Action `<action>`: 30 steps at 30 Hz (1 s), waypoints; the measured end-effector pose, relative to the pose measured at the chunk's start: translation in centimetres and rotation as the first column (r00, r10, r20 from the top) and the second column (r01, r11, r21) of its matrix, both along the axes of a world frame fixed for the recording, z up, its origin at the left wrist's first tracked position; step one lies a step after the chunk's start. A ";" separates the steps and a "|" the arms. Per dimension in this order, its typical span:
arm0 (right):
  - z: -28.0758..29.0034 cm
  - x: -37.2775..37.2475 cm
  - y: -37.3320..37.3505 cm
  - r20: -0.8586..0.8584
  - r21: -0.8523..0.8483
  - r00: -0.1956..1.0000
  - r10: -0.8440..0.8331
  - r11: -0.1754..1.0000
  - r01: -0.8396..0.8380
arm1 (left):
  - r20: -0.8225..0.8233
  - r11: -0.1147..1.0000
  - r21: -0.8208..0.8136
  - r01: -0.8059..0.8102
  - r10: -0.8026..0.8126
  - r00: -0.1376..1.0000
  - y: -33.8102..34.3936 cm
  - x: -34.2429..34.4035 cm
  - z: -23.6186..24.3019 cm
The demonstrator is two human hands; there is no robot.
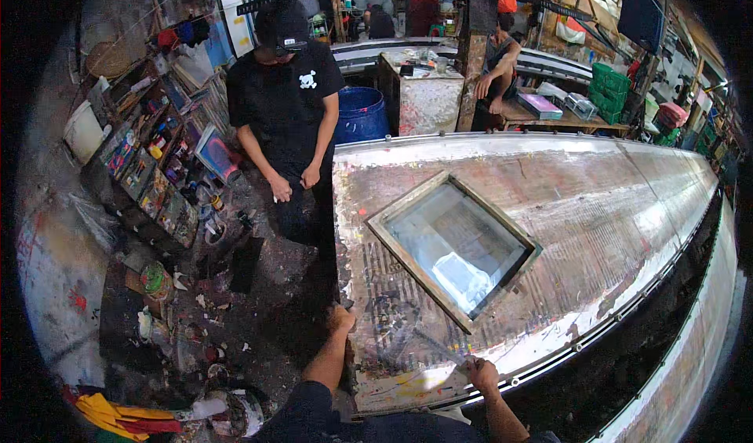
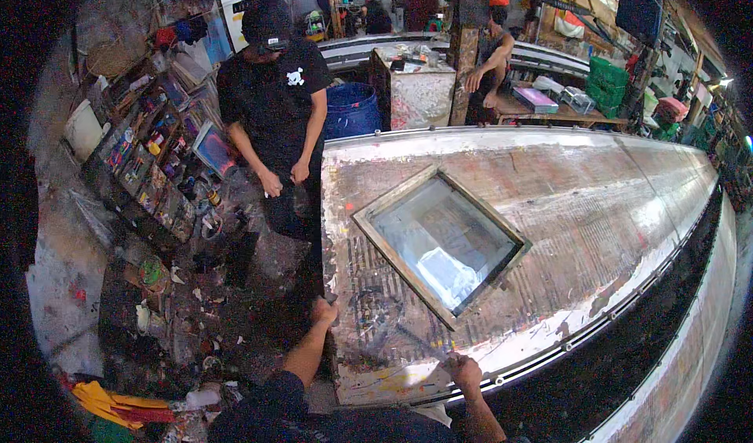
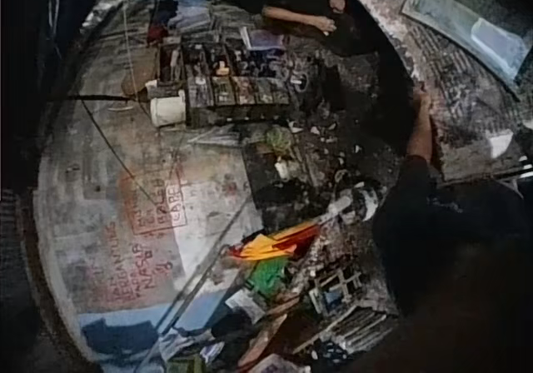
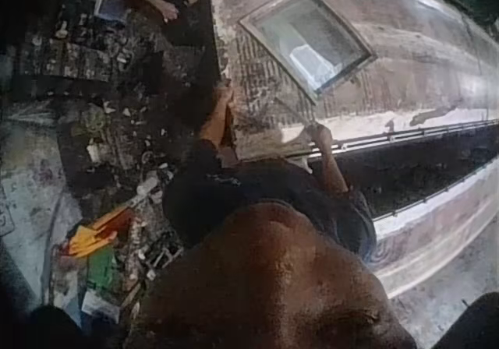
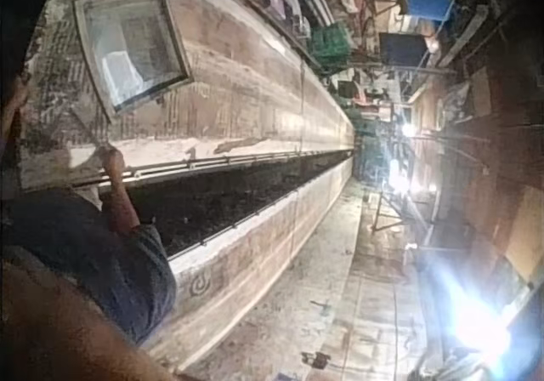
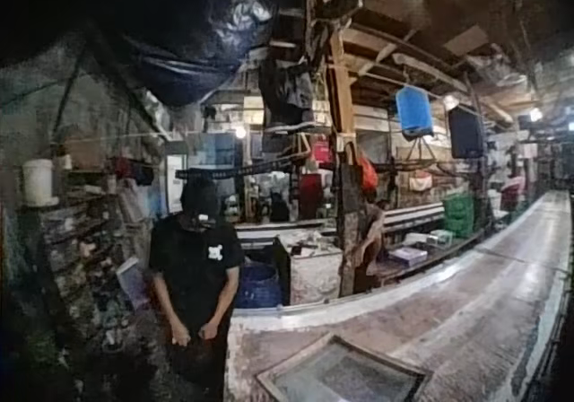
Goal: The person positions a screen-printing frame onto a printing table, peels back a protective plastic film from the mesh, and uses a metal blade to apply or scrape material along the edges of the frame to secure it.
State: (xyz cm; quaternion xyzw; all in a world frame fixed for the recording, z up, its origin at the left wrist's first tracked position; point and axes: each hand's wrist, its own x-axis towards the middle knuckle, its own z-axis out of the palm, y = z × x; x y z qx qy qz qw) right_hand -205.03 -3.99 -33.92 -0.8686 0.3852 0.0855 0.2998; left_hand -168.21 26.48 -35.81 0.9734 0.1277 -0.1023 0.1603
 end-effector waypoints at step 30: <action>12.7 -2.2 -6.0 0.630 0.230 0.662 -0.406 0.912 0.340 | 0.462 -0.044 -0.866 0.499 -0.456 0.761 -4.7 -9.6 35.4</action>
